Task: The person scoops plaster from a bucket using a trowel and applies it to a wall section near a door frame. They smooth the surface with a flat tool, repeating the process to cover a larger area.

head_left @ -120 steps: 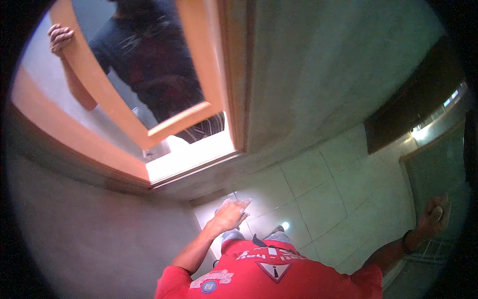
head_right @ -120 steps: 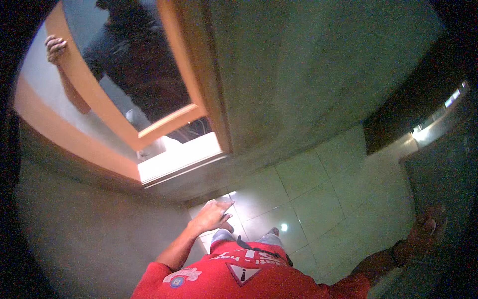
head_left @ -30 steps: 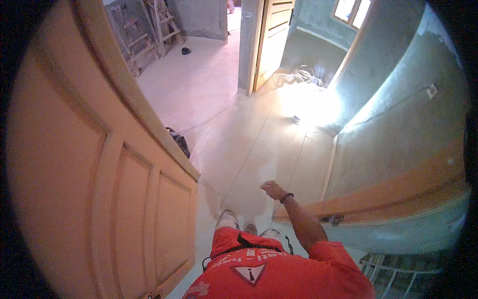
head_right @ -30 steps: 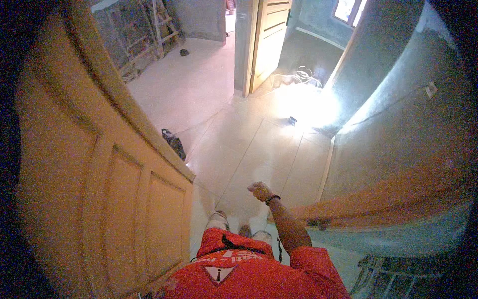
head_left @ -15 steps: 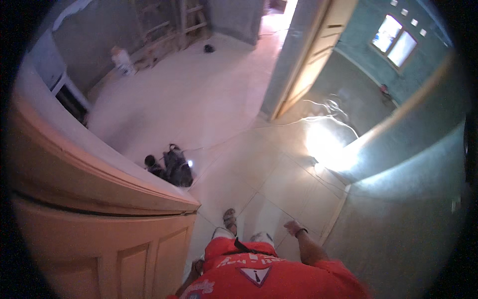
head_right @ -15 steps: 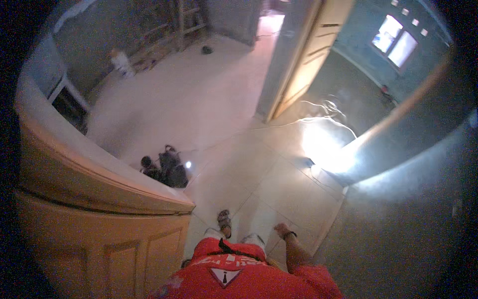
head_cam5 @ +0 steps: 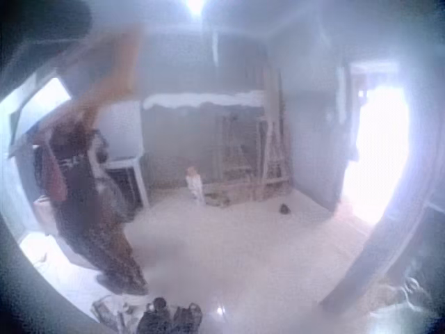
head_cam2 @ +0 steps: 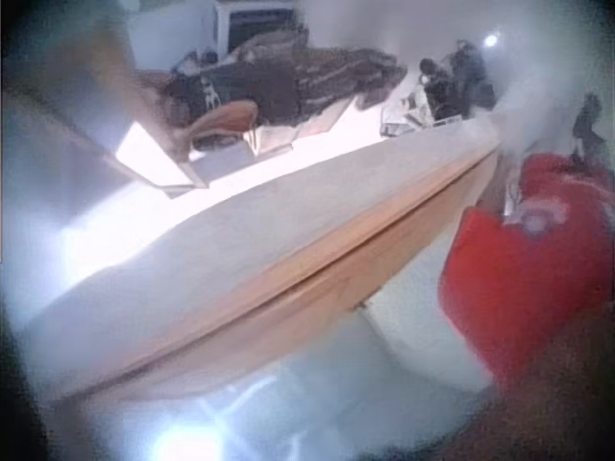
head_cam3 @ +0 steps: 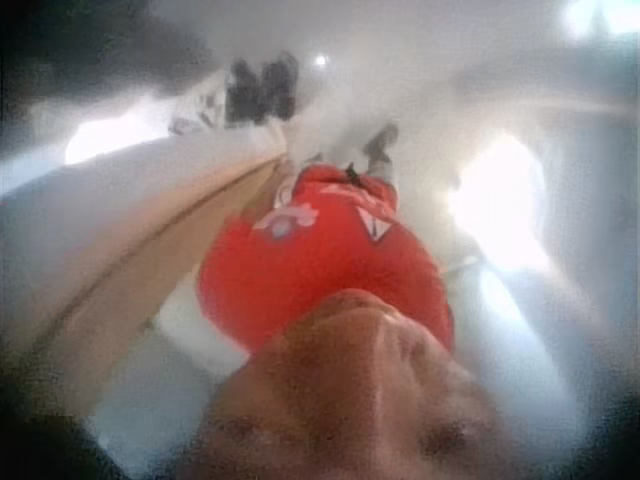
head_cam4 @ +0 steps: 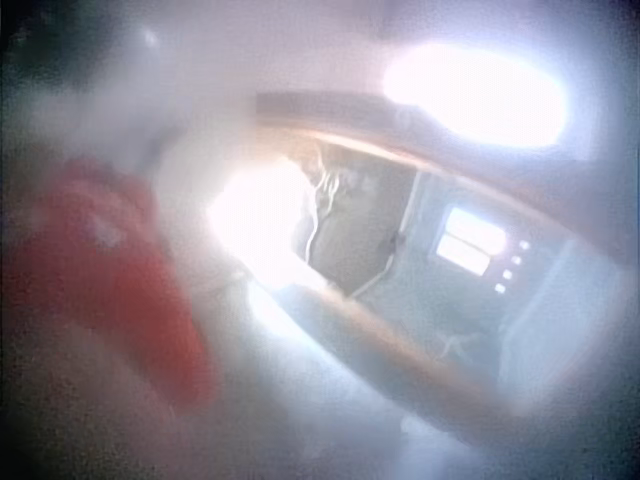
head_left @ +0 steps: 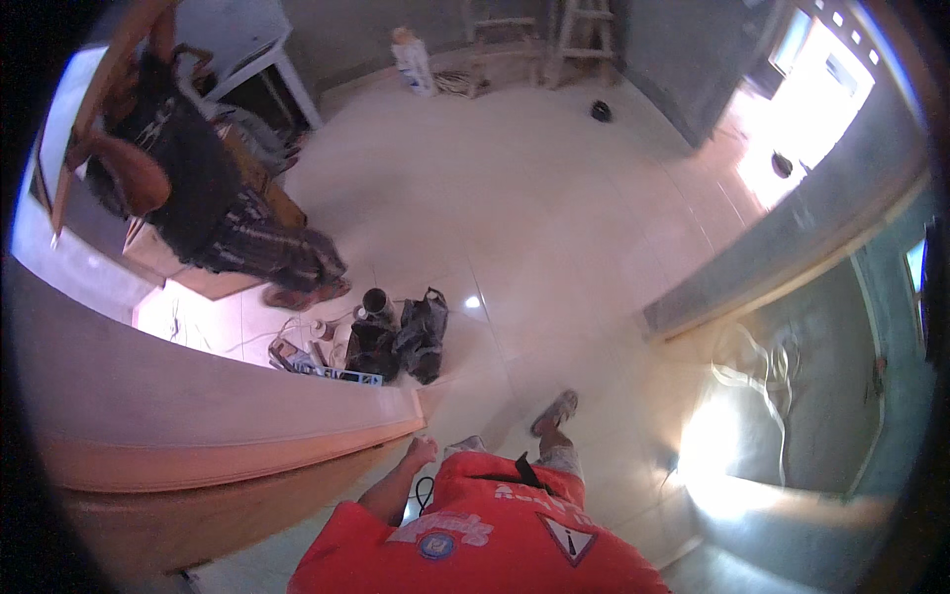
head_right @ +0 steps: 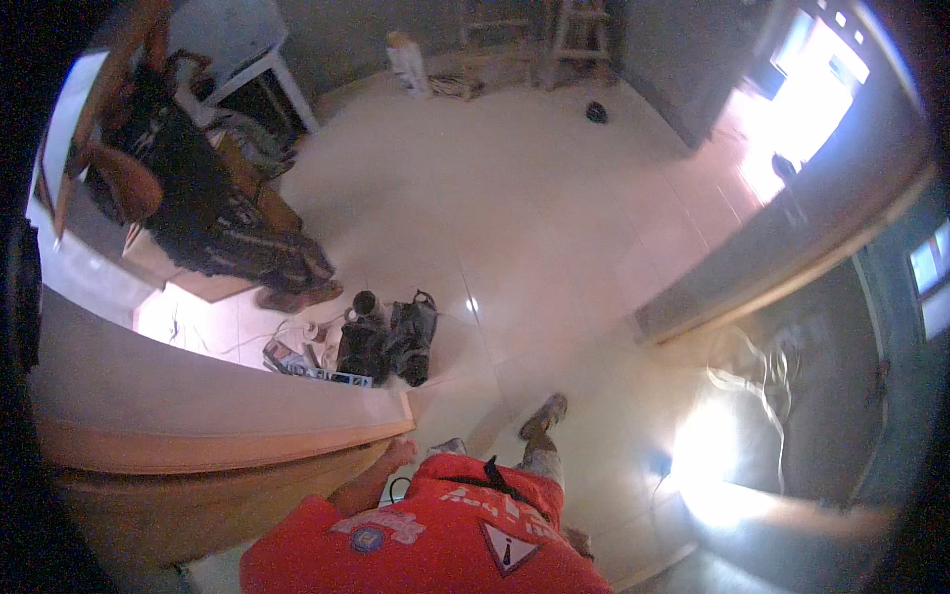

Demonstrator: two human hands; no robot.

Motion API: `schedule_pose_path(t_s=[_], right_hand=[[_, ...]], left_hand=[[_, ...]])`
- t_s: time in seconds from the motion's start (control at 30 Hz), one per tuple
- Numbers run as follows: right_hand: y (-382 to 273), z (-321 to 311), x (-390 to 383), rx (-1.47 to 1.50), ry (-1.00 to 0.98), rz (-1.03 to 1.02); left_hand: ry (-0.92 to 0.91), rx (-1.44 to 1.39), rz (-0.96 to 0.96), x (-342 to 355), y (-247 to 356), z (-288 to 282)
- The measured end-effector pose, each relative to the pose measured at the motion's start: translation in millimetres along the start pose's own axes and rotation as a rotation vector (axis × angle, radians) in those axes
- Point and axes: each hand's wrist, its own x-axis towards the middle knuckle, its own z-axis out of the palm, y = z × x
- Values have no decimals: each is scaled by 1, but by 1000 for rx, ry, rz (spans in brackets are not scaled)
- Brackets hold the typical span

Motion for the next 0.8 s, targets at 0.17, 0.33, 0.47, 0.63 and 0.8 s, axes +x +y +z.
schedule_pose_path(t_s=[0.17, 0.33, 0.47, 0.63, 0.8], right_hand=[[22, -195, 103, 705, 16, 199], [-108, -433, 187, 984, 24, 49], [-215, -549, 279, 843, 381, -132], [-240, -603, 428, -498, 802, -733], [-345, -599, 449, -334, 540, -567]], left_hand=[[51, -959, -309, 41, 129, -42], [29, 202, -5, 80, 191, -62], [239, -198, 290, 135, 200, -43], [112, 94, 311, 259, 253, -138], [164, -257, 153, 379, 296, -258]])
